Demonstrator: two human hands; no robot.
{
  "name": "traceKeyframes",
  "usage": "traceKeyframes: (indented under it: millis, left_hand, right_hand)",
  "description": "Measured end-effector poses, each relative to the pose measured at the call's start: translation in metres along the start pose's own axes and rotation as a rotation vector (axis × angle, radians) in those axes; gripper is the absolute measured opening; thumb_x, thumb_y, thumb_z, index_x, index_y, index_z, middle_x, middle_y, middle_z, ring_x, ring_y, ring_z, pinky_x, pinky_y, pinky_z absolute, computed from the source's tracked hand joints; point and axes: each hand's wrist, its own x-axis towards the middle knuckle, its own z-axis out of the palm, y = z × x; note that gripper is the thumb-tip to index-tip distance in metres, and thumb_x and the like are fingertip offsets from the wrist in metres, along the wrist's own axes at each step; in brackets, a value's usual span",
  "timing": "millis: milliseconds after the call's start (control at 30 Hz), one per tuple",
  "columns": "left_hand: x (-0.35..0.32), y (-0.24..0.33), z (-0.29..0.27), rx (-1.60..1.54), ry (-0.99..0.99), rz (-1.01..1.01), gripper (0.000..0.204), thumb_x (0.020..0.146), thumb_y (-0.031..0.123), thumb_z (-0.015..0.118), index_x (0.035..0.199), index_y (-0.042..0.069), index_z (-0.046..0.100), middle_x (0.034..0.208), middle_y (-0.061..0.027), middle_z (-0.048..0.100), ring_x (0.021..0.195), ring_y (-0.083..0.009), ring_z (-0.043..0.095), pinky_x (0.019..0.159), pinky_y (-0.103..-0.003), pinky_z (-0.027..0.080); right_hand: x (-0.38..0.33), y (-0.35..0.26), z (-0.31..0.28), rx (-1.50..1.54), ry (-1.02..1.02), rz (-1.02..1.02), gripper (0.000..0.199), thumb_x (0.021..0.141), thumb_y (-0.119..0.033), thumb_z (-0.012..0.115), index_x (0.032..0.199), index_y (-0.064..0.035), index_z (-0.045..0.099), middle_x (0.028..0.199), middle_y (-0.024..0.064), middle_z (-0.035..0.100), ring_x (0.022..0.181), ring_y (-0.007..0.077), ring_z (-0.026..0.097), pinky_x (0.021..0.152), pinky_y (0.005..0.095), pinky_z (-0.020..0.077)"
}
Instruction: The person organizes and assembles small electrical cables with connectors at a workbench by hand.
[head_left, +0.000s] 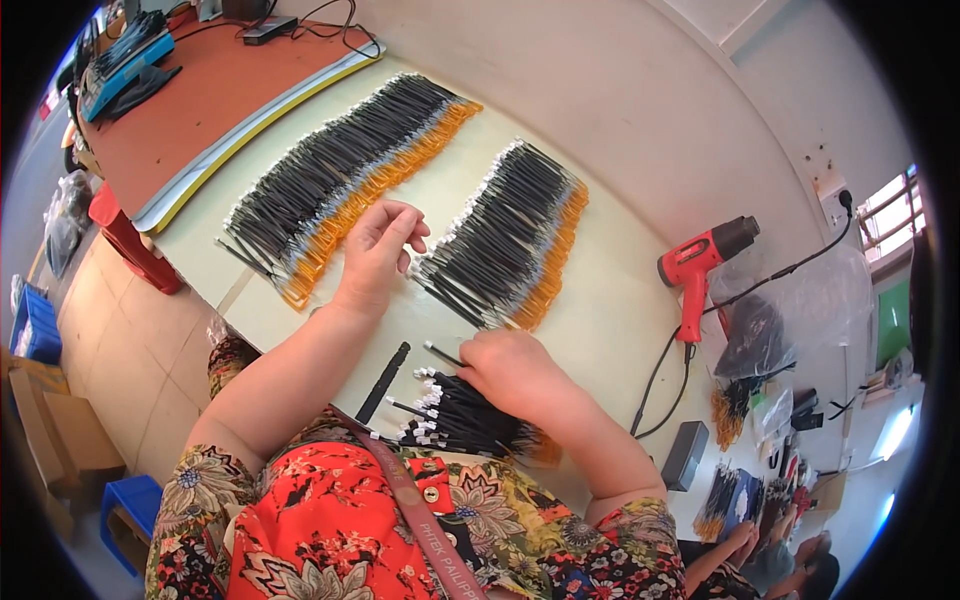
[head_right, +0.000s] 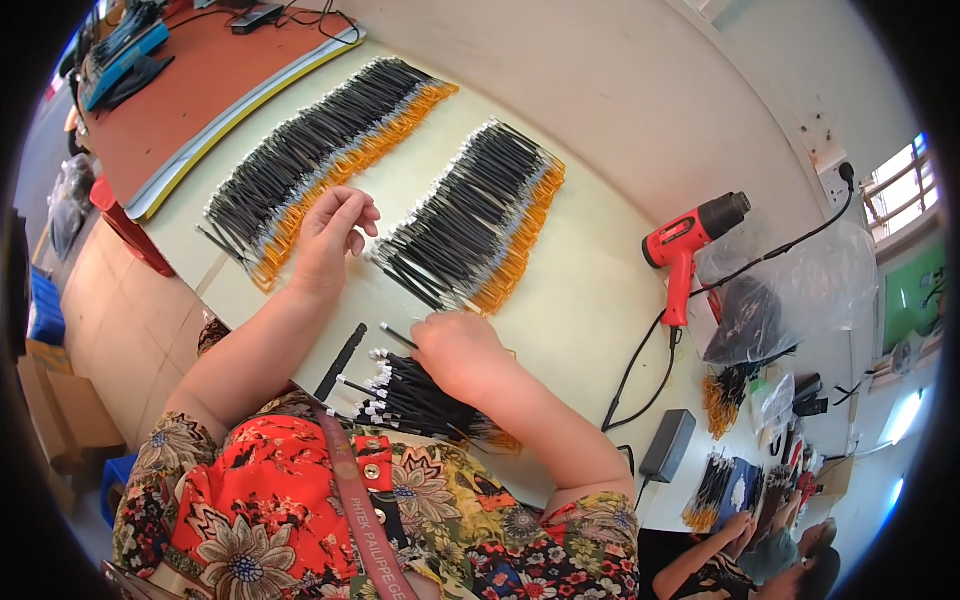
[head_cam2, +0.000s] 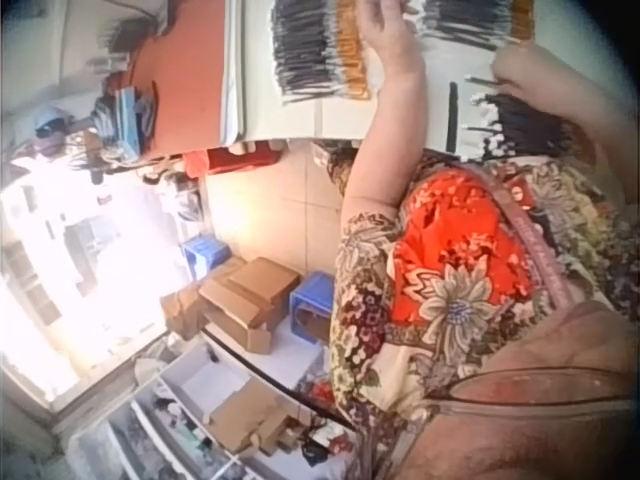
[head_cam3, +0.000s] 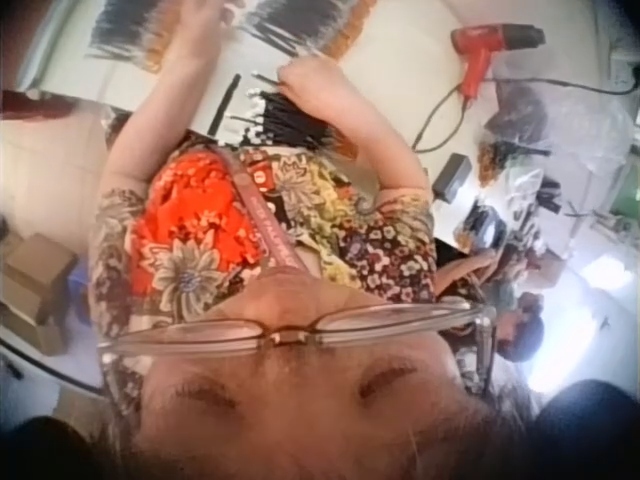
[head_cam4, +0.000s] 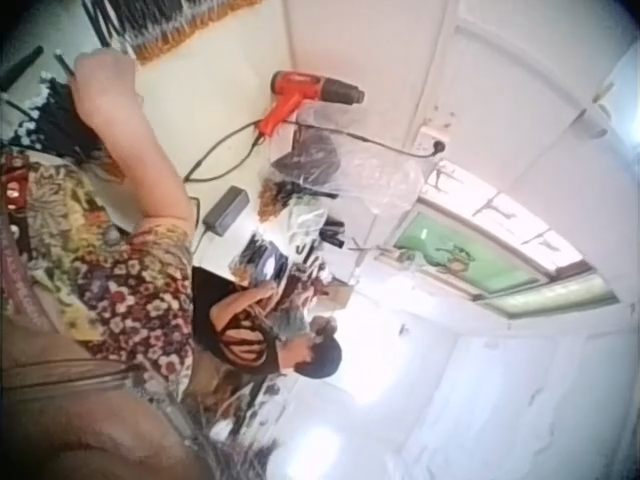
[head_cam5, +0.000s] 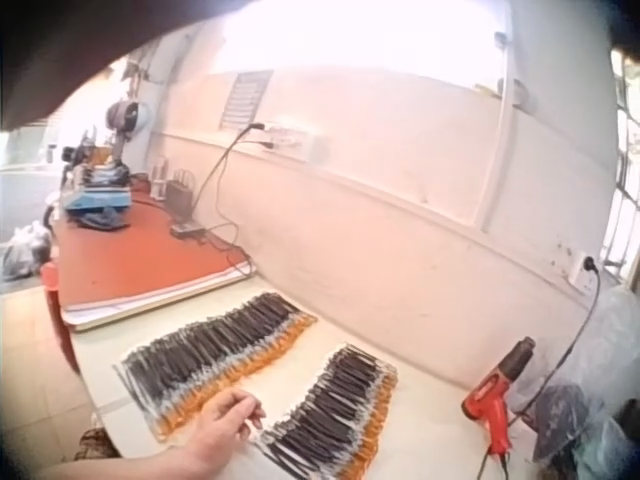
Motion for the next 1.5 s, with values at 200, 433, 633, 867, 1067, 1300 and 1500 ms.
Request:
traceKeyframes:
  millis: [200, 433, 633, 867, 1067, 1300, 1500]
  left_hand:
    - [-0.005, 0.001, 0.004, 0.031, -0.019, 0.025, 0.013, 0.092, 0.019, 0.053, 0.092, 0.007, 0.056, 0.083, -0.0027, 0.06, 0.07, -0.0074, 0.056, 0.052, -0.017, 0.037]
    - [-0.015, 0.004, 0.008, 0.089, -0.319, -0.039, 0.021, 0.091, 0.019, 0.055, 0.106, 0.005, 0.057, 0.098, -0.0032, 0.06, 0.082, -0.0087, 0.055, 0.061, -0.02, 0.04]
    - [-0.02, 0.013, 0.012, 0.182, -0.515, -0.219, 0.019, 0.089, 0.02, 0.06, 0.101, 0.006, 0.06, 0.09, -0.0016, 0.062, 0.077, -0.0076, 0.055, 0.059, -0.02, 0.04]
    - [-0.014, 0.008, 0.009, 0.205, -0.395, -0.193, 0.016, 0.089, 0.022, 0.061, 0.088, 0.006, 0.059, 0.08, -0.0015, 0.062, 0.068, -0.0065, 0.055, 0.054, -0.019, 0.037]
    - [-0.011, 0.003, 0.007, 0.195, -0.31, -0.18, 0.022, 0.09, 0.026, 0.06, 0.081, 0.007, 0.056, 0.069, 0.0, 0.058, 0.061, -0.0057, 0.051, 0.051, -0.019, 0.036]
    - [-0.011, 0.003, 0.007, 0.209, -0.267, -0.155, 0.026, 0.089, 0.027, 0.062, 0.075, 0.007, 0.056, 0.064, 0.0019, 0.054, 0.056, -0.005, 0.048, 0.049, -0.02, 0.035]
    - [-0.011, 0.004, 0.008, 0.218, -0.226, -0.155, 0.027, 0.089, 0.026, 0.063, 0.072, 0.006, 0.056, 0.061, 0.0024, 0.053, 0.055, -0.0044, 0.045, 0.049, -0.02, 0.035]
  right_hand:
    - [-0.004, -0.001, 0.011, -0.012, 0.008, 0.064, 0.016, 0.08, -0.018, 0.061, 0.079, -0.0031, 0.057, 0.075, 0.013, 0.061, 0.075, 0.0337, 0.06, 0.067, 0.0431, 0.0485]
    - [-0.014, 0.0, -0.027, 0.169, 0.26, 0.259, 0.015, 0.085, -0.019, 0.06, 0.085, -0.0044, 0.058, 0.072, 0.0124, 0.063, 0.065, 0.0309, 0.062, 0.06, 0.0377, 0.0479]
    - [-0.011, 0.005, -0.034, 0.379, 0.38, 0.283, 0.013, 0.084, -0.017, 0.063, 0.087, -0.0056, 0.058, 0.071, 0.0099, 0.063, 0.063, 0.0272, 0.061, 0.057, 0.0358, 0.0466]
    - [-0.003, 0.006, -0.034, 0.322, 0.382, 0.263, 0.011, 0.083, -0.015, 0.062, 0.084, -0.005, 0.057, 0.071, 0.0099, 0.062, 0.066, 0.028, 0.061, 0.059, 0.0378, 0.047]
    - [0.001, 0.005, -0.034, 0.171, 0.449, 0.209, 0.011, 0.079, -0.012, 0.064, 0.08, -0.0057, 0.055, 0.07, 0.0095, 0.06, 0.069, 0.0294, 0.059, 0.061, 0.0408, 0.0459]
    - [0.003, 0.008, -0.03, -0.023, 0.496, 0.128, 0.014, 0.078, -0.012, 0.066, 0.081, -0.0075, 0.052, 0.069, 0.0072, 0.059, 0.069, 0.0266, 0.058, 0.064, 0.0396, 0.0443]
    - [0.005, 0.01, -0.028, -0.041, 0.501, 0.097, 0.015, 0.078, -0.011, 0.065, 0.082, -0.008, 0.052, 0.069, 0.0065, 0.058, 0.069, 0.0258, 0.058, 0.064, 0.0391, 0.0436]
